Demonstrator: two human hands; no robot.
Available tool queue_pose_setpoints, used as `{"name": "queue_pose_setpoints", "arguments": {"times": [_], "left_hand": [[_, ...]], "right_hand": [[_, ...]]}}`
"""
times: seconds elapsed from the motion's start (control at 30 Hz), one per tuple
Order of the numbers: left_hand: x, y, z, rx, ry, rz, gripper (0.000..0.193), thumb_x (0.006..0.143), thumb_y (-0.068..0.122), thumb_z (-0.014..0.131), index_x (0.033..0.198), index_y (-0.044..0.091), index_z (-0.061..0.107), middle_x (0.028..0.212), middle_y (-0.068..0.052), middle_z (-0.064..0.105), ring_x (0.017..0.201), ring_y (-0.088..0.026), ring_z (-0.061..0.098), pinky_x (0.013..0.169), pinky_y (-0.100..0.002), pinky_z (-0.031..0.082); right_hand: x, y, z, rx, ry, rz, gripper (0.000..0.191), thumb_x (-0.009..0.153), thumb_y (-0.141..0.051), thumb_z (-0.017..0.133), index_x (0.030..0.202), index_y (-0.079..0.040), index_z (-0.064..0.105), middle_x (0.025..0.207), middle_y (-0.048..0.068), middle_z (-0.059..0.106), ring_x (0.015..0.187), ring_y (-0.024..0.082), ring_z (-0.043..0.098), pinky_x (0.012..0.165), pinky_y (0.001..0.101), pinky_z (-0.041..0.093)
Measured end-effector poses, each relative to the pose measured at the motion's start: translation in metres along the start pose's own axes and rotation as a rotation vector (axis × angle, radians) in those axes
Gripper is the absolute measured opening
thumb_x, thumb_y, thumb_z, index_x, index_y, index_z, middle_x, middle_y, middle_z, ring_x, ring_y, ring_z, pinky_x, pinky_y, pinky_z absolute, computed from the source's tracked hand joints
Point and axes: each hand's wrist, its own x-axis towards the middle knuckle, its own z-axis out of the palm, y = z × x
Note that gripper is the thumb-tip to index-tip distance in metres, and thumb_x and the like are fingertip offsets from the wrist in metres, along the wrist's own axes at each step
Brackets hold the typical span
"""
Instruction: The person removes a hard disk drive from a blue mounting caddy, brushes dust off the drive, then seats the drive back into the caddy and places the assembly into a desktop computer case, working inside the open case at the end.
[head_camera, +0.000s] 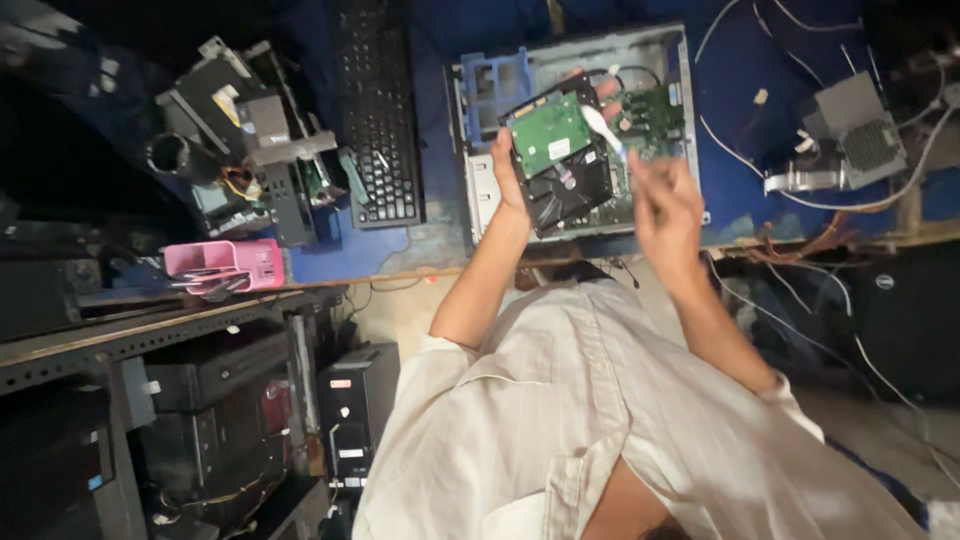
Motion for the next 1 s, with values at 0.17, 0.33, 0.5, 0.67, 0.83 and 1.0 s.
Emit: {"name": "queue_pose_setpoints", "arguments": {"times": [0.17, 0.33, 0.5, 0.67, 0.83, 1.0], "left_hand": [[0.005, -0.008, -0.002, 0.044, 0.017, 0.009, 0.106, 0.091, 0.067, 0.066, 0.162, -0.003, 0.03, 0.154, -0.031, 0.045, 0.137, -0.036, 0.051, 0.12, -0.049, 0.042], [0.022, -0.012, -0.005, -0.068, 0.009, 0.03, 0.105, 0.089, 0.067, 0.066, 0.164, 0.002, 0.029, 0.157, -0.028, 0.043, 0.143, -0.039, 0.049, 0.119, -0.052, 0.045], [0.034, -0.014, -0.003, 0.012, 0.048, 0.073, 0.107, 0.091, 0.066, 0.067, 0.165, -0.001, 0.029, 0.154, -0.031, 0.042, 0.14, -0.042, 0.048, 0.114, -0.051, 0.047], [0.047, -0.014, -0.005, -0.002, 0.038, 0.129, 0.109, 0.088, 0.068, 0.068, 0.164, -0.001, 0.029, 0.157, -0.03, 0.042, 0.14, -0.04, 0.051, 0.114, -0.049, 0.049], [0.056, -0.016, -0.012, 0.031, 0.02, 0.153, 0.107, 0.09, 0.068, 0.067, 0.161, -0.003, 0.03, 0.157, -0.031, 0.04, 0.139, -0.039, 0.05, 0.112, -0.048, 0.049], [0.069, -0.02, -0.018, -0.08, 0.0, 0.148, 0.106, 0.088, 0.069, 0.066, 0.164, 0.005, 0.028, 0.162, -0.028, 0.038, 0.141, -0.037, 0.051, 0.114, -0.046, 0.048]], "right_hand": [[0.003, 0.009, 0.003, -0.016, 0.024, 0.046, 0.037, 0.103, 0.01, 0.066, 0.136, -0.006, 0.07, 0.1, 0.011, 0.059, 0.078, 0.018, 0.054, 0.066, 0.0289, 0.043], [0.001, 0.013, -0.002, -0.004, 0.03, -0.017, 0.037, 0.102, 0.008, 0.065, 0.137, -0.006, 0.069, 0.098, 0.009, 0.057, 0.083, 0.017, 0.055, 0.072, 0.0294, 0.046], [0.008, 0.03, -0.007, 0.041, -0.019, 0.068, 0.038, 0.103, 0.008, 0.063, 0.137, -0.005, 0.07, 0.096, 0.009, 0.057, 0.081, 0.016, 0.053, 0.07, 0.027, 0.043], [0.005, 0.049, -0.008, 0.135, -0.044, -0.021, 0.034, 0.1, 0.006, 0.065, 0.133, -0.002, 0.069, 0.095, 0.009, 0.058, 0.084, 0.015, 0.055, 0.075, 0.0274, 0.046], [0.008, 0.061, -0.021, 0.168, -0.124, -0.009, 0.032, 0.1, 0.007, 0.068, 0.131, 0.0, 0.07, 0.093, 0.01, 0.06, 0.079, 0.014, 0.055, 0.071, 0.0262, 0.043], [0.018, 0.062, -0.028, 0.149, -0.167, -0.029, 0.028, 0.101, 0.008, 0.068, 0.127, -0.001, 0.072, 0.094, 0.01, 0.062, 0.081, 0.013, 0.059, 0.069, 0.0256, 0.045]]}}
